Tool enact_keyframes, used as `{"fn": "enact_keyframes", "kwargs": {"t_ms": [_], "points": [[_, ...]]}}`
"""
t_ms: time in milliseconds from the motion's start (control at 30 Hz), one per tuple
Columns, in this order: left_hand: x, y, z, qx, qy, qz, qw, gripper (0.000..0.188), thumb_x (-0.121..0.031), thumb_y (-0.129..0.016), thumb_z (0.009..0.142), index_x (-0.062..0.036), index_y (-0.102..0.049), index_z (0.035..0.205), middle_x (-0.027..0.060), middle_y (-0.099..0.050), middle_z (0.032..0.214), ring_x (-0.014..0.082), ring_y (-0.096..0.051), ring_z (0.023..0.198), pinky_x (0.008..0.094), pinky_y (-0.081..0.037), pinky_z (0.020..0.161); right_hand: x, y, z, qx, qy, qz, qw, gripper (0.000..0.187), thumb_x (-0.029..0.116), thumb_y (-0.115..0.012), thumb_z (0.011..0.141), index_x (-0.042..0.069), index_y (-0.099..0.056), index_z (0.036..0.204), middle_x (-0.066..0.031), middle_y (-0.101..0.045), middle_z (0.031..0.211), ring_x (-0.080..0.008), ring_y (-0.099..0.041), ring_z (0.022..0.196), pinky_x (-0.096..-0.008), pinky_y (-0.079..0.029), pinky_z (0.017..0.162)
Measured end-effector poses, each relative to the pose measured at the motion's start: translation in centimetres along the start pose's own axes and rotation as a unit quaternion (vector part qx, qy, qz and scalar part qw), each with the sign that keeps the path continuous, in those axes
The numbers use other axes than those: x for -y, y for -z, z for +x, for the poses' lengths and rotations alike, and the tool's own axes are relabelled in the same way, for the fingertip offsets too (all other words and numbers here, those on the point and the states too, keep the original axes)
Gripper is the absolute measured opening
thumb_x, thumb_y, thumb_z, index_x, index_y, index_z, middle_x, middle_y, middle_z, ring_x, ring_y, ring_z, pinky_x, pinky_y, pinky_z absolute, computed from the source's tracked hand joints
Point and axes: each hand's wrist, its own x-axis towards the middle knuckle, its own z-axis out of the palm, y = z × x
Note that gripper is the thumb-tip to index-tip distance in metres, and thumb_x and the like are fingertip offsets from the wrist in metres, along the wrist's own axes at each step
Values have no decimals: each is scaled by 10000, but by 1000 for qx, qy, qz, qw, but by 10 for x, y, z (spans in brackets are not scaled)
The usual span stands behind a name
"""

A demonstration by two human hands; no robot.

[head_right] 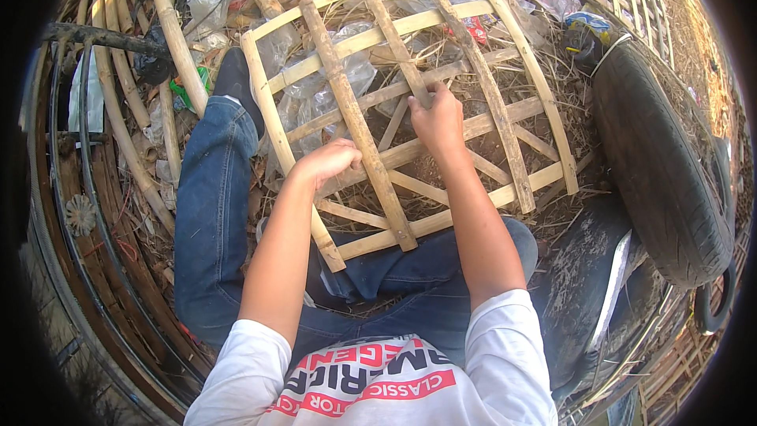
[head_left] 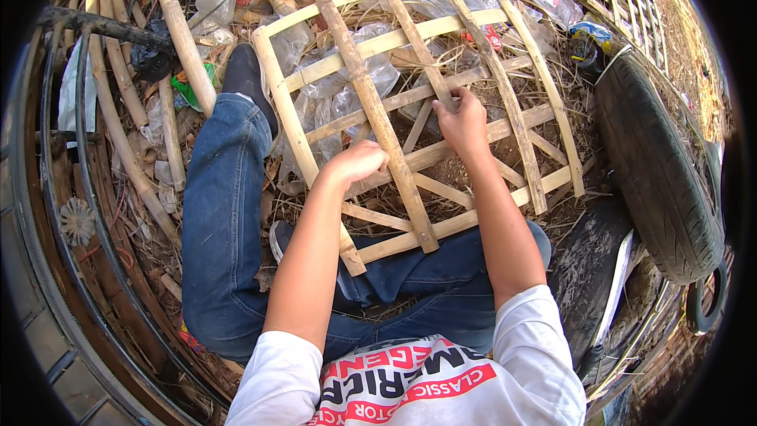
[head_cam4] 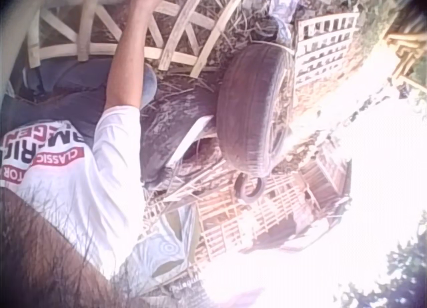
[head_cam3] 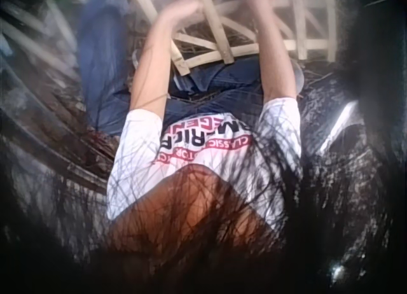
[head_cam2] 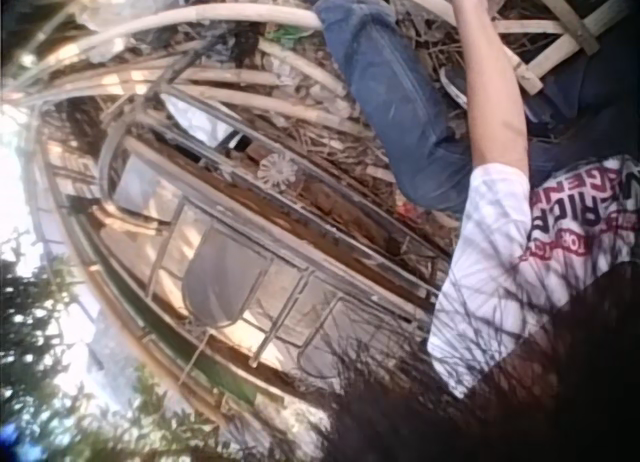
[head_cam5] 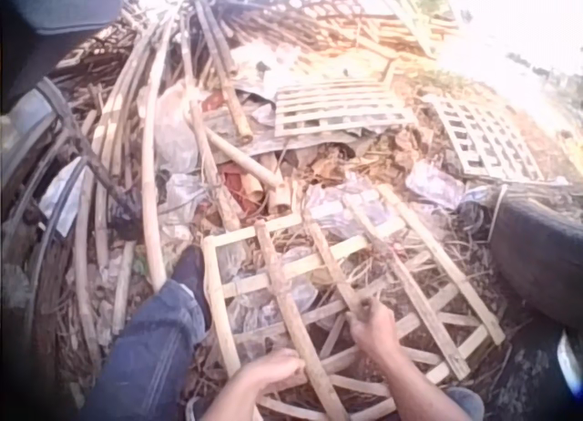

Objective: The person assembles a bamboo grid by hand and using a hammer to secure pieces together with nails while sitting on a pile of debris.

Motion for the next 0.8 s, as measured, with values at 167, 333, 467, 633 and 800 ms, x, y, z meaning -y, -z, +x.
{"fn": "enact_keyframes", "kwargs": {"t_ms": [167,333,467,633,800], "points": [[-20,1,-12,27,26,25,999,180,-193,-543,772,-15,-562,788,85,-558,894,201,-496,910,335,-386,856,-1,0,1,-9,-3,-4,1000,346,166,-739,797,-48,-631,1048,-251,-695,909,-390,-682,899,-431,-524,811],[-21,2,-13,42,27,6,999,198,-215,-547,757,-30,-576,819,92,-536,981,207,-459,982,368,-358,920,-15,-9,6,-47,27,-2,999,339,140,-774,768,-49,-641,1016,-156,-699,780,-248,-684,705,-358,-524,671],[-20,-1,-11,15,58,-7,998,198,-227,-555,747,-45,-587,819,86,-543,1000,210,-456,1015,359,-348,942,-17,-10,7,-48,38,7,998,333,130,-780,761,-48,-638,1005,-153,-697,775,-243,-681,697,-354,-523,661],[-19,0,-7,7,84,-18,996,205,-237,-557,741,-51,-597,820,95,-570,1031,217,-467,1037,361,-357,945,-11,-6,4,-42,24,12,999,326,127,-784,757,-47,-631,986,-163,-694,784,-256,-681,705,-359,-521,664],[-17,-2,-8,-22,64,-16,998,202,-211,-546,743,-42,-611,835,97,-587,1025,223,-482,1011,362,-367,937,-5,-2,-1,-22,0,23,999,340,143,-771,764,-42,-603,994,-246,-693,880,-384,-688,847,-421,-528,762]]}}
